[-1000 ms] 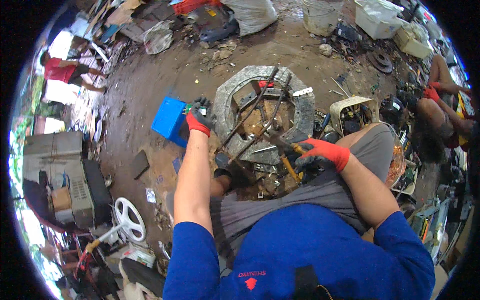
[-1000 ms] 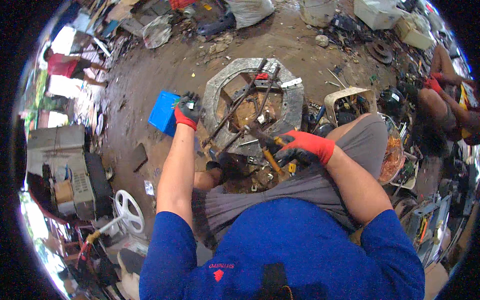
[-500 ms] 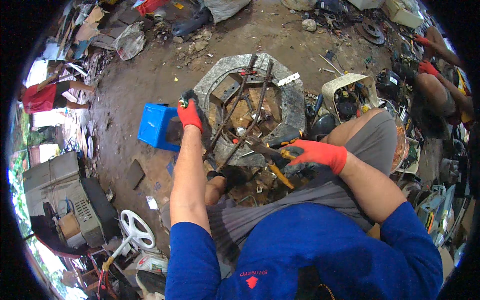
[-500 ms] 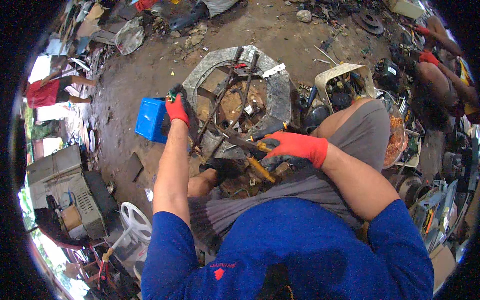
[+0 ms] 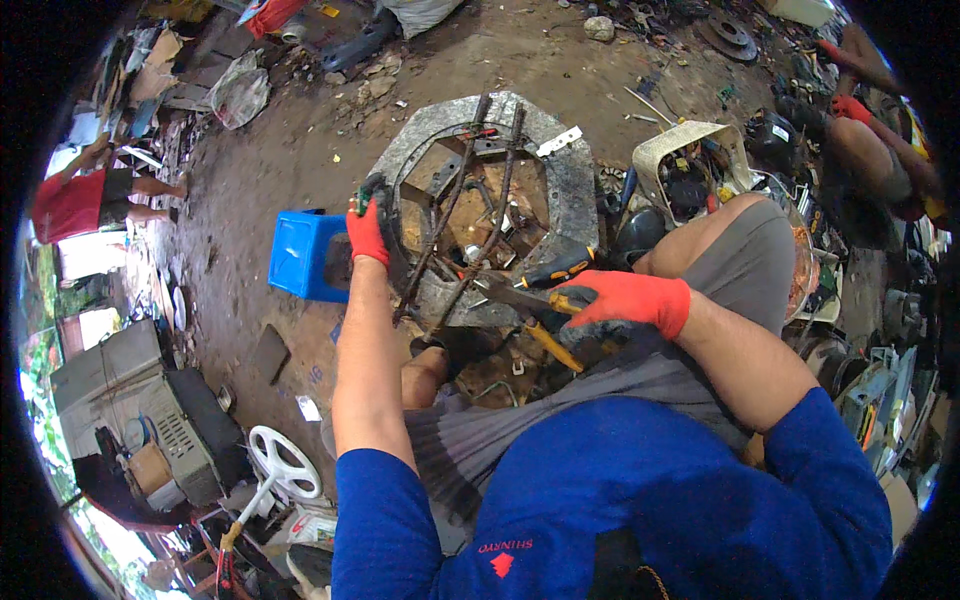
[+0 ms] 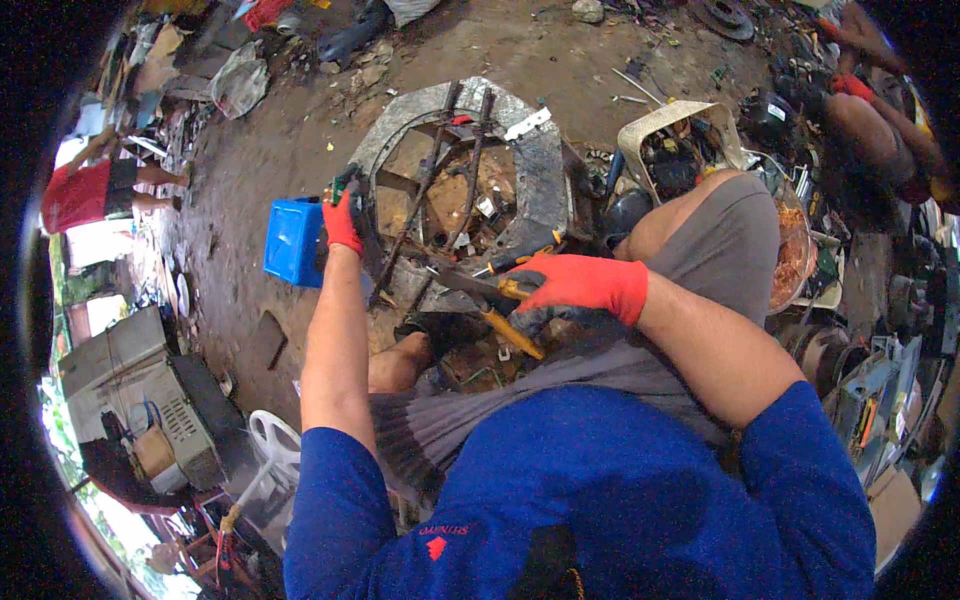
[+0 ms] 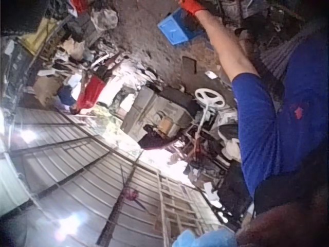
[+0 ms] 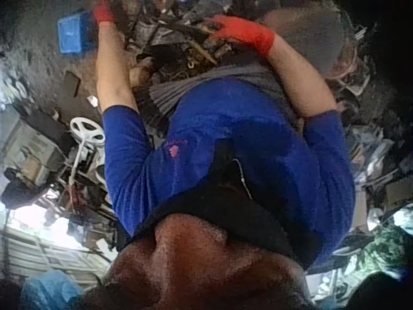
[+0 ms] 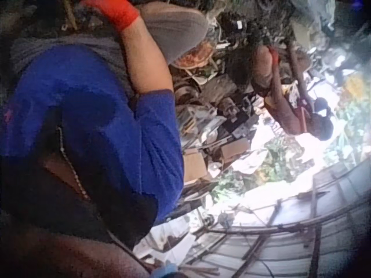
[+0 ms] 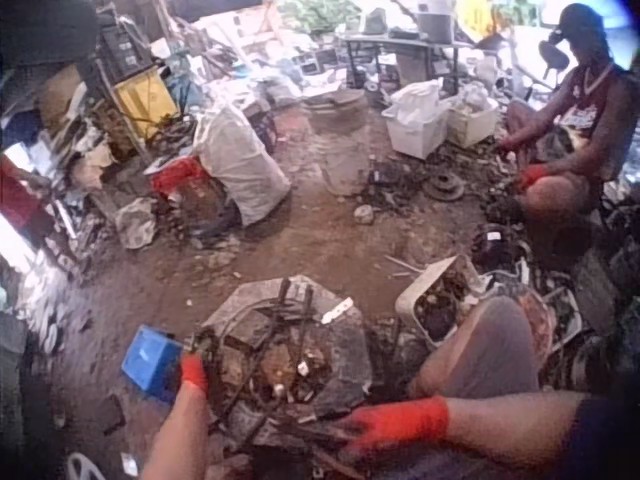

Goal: The person sits on the ground and uses a screwdriver to remove screws from a green circuit board. They then use pliers to pull off a metal component from the board. The person hands the board to another person and then picks up a different circuit board to continue working on it.

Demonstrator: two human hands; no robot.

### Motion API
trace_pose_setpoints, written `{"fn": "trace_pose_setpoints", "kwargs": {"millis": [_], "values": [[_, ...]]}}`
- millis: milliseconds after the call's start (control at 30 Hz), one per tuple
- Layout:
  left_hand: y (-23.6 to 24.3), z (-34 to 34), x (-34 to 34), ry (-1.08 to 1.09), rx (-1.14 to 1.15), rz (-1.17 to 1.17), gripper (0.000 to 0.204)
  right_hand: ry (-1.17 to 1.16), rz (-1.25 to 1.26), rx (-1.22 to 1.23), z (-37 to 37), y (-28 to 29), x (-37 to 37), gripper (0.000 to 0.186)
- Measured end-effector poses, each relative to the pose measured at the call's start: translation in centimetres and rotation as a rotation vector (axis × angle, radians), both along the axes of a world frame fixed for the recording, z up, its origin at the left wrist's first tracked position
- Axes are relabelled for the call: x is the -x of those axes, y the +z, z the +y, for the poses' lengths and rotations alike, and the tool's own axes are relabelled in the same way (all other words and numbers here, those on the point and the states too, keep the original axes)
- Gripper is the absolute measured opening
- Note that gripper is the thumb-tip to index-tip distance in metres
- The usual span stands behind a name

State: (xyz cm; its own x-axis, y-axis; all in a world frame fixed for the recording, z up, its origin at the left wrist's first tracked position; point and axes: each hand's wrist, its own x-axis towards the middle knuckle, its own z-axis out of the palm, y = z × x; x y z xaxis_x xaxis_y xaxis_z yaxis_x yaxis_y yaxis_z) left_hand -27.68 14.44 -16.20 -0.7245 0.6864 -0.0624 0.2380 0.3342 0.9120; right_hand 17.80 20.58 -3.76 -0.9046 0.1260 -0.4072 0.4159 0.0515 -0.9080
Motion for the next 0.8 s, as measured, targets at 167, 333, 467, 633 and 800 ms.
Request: {"fn": "trace_pose_setpoints", "kwargs": {"millis": [167,333,467,633,800], "values": [[0.2,0.0,1.1,-0.131,-0.437,-0.445,0.035,0.003,0.008,0.039,-0.1,-0.5,-0.2,0.064],[1.5,0.0,1.1,-0.11,-0.489,-0.667,0.04,-0.001,0.009,-0.041,-0.1,-0.4,-0.2,0.064],[2.1,0.7,0.4,-0.066,-0.514,-0.737,0.04,0.026,0.0,-0.053,0.2,-0.7,-0.4,0.069],[2.5,0.0,1.4,0.073,-0.508,-0.66,0.04,0.03,0.032,0.007,0.1,-0.8,-0.3,0.069],[6.1,-3.2,1.4,0.208,-0.539,-0.746,0.036,-0.029,0.01,0.045,0.0,-1.1,-0.1,0.069]]}}
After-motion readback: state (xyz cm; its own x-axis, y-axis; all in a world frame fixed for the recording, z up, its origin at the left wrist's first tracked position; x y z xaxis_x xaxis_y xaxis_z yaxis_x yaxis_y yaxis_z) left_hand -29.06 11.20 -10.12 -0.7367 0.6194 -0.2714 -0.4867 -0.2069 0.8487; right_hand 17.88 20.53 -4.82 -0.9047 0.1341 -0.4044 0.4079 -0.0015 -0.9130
